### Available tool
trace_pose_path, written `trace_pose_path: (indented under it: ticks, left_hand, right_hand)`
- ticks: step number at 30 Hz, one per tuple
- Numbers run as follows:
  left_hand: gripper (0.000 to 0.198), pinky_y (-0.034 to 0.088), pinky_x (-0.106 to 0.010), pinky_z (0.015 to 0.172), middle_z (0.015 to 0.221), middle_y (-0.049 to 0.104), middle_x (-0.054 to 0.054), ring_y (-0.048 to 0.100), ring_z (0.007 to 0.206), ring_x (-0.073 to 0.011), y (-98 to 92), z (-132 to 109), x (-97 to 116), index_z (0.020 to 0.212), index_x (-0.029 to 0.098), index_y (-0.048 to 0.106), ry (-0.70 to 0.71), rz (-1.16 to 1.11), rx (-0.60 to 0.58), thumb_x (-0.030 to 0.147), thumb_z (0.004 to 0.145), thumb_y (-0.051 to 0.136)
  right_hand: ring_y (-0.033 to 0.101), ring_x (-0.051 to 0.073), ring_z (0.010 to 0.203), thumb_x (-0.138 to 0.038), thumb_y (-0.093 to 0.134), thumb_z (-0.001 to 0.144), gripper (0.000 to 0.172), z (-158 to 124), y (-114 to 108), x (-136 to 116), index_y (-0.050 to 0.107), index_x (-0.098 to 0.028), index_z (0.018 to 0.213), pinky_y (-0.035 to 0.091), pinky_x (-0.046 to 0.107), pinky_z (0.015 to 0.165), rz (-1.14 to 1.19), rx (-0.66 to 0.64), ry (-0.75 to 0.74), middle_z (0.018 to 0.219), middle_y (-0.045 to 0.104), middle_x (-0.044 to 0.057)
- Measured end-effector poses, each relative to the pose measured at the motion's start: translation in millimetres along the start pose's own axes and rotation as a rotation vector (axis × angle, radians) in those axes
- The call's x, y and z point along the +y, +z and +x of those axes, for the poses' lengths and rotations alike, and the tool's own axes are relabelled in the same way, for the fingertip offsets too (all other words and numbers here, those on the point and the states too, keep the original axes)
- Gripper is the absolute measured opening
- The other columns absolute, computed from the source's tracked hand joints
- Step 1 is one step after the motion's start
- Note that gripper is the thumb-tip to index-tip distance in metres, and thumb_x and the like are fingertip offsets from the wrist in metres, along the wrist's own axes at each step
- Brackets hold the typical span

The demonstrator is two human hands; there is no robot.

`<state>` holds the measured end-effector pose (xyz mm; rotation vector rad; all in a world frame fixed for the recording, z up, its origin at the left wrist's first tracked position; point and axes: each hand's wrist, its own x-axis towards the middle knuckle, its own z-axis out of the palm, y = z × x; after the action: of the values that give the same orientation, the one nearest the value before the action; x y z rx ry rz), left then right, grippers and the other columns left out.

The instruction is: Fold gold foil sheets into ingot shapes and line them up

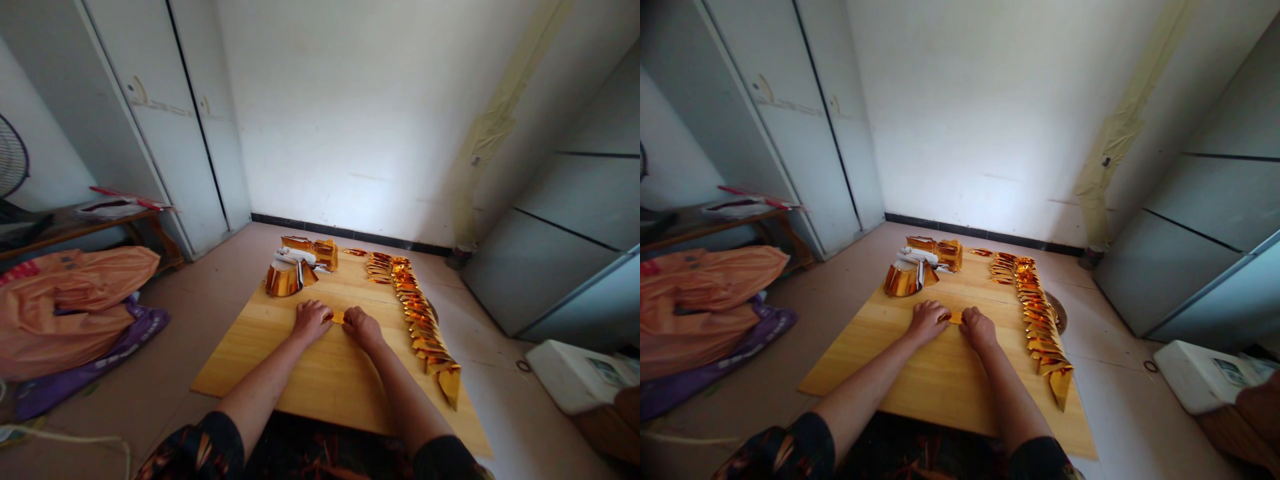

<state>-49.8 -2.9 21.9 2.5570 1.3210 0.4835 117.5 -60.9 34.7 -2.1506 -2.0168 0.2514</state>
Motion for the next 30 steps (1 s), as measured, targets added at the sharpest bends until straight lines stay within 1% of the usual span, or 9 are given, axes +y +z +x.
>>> trace_pose_path:
  ticks: [7, 14, 19, 22, 25, 27, 30]
  left_hand:
    - [0.015, 0.029, -0.039, 0.088, 0.094, 0.063, -0.004, 0.051, 0.098, -0.0209, 1.4, -1, 1, 0.092, 0.025, 0.065, 0.092, 0.055, 0.036, 0.032, 0.085, 0.054]
    - [0.015, 0.030, -0.039, 0.086, 0.093, 0.062, -0.004, 0.051, 0.097, -0.0212, 5.3, 0, -1, 0.091, 0.025, 0.065, 0.099, 0.082, 0.061, 0.031, 0.086, 0.052]
    - [0.020, 0.031, -0.038, 0.085, 0.090, 0.061, -0.005, 0.051, 0.095, -0.0205, 6.3, 0, -1, 0.090, 0.025, 0.067, 0.118, 0.103, 0.084, 0.033, 0.089, 0.049]
    - [0.023, 0.031, -0.037, 0.085, 0.090, 0.061, -0.005, 0.051, 0.095, -0.0205, 4.3, -1, 1, 0.089, 0.025, 0.067, 0.107, 0.115, 0.076, 0.032, 0.091, 0.046]
    - [0.022, 0.031, -0.037, 0.087, 0.091, 0.061, -0.005, 0.051, 0.096, -0.0208, 1.0, -2, 3, 0.090, 0.024, 0.067, 0.086, 0.117, 0.060, 0.032, 0.091, 0.046]
    - [0.019, 0.032, -0.037, 0.088, 0.096, 0.062, -0.006, 0.050, 0.099, -0.0215, -0.6, -4, 5, 0.097, 0.024, 0.065, 0.064, 0.102, 0.066, 0.034, 0.089, 0.050]
    - [0.027, 0.033, -0.036, 0.089, 0.104, 0.062, -0.006, 0.049, 0.104, -0.0225, -0.5, -6, 7, 0.108, 0.024, 0.059, -0.020, 0.059, 0.076, 0.035, 0.084, 0.058]
  right_hand:
    - [0.062, 0.012, 0.076, -0.033, 0.043, 0.091, 0.021, 3, 10, 3, 0.060, -0.024, 0.098, 0.035, 0.021, 0.057, -0.134, 0.026, -0.059, 0.099, 0.061, 0.002]
    - [0.063, 0.013, 0.076, -0.031, 0.038, 0.093, 0.025, 7, 14, 4, 0.061, -0.022, 0.097, 0.039, 0.021, 0.060, -0.216, 0.014, -0.085, 0.099, 0.061, 0.005]
    - [0.062, 0.012, 0.072, -0.029, 0.034, 0.095, 0.028, 8, 15, 5, 0.061, -0.021, 0.096, 0.039, 0.020, 0.058, -0.251, 0.030, -0.097, 0.096, 0.062, 0.005]
    - [0.062, 0.012, 0.070, -0.026, 0.033, 0.096, 0.028, 7, 14, 5, 0.060, -0.020, 0.095, 0.037, 0.020, 0.055, -0.285, 0.017, -0.117, 0.095, 0.062, 0.006]
    - [0.061, 0.013, 0.074, -0.022, 0.036, 0.095, 0.023, 5, 13, 3, 0.059, -0.019, 0.096, 0.037, 0.020, 0.056, -0.302, 0.013, -0.167, 0.094, 0.062, 0.007]
    - [0.060, 0.014, 0.077, -0.019, 0.037, 0.094, 0.022, 3, 14, 2, 0.058, -0.018, 0.098, 0.037, 0.020, 0.058, -0.298, 0.021, -0.186, 0.095, 0.061, 0.008]
    - [0.060, 0.013, 0.075, -0.017, 0.036, 0.094, 0.022, 1, 15, 1, 0.057, -0.018, 0.098, 0.037, 0.020, 0.059, -0.276, 0.043, -0.167, 0.094, 0.061, 0.008]
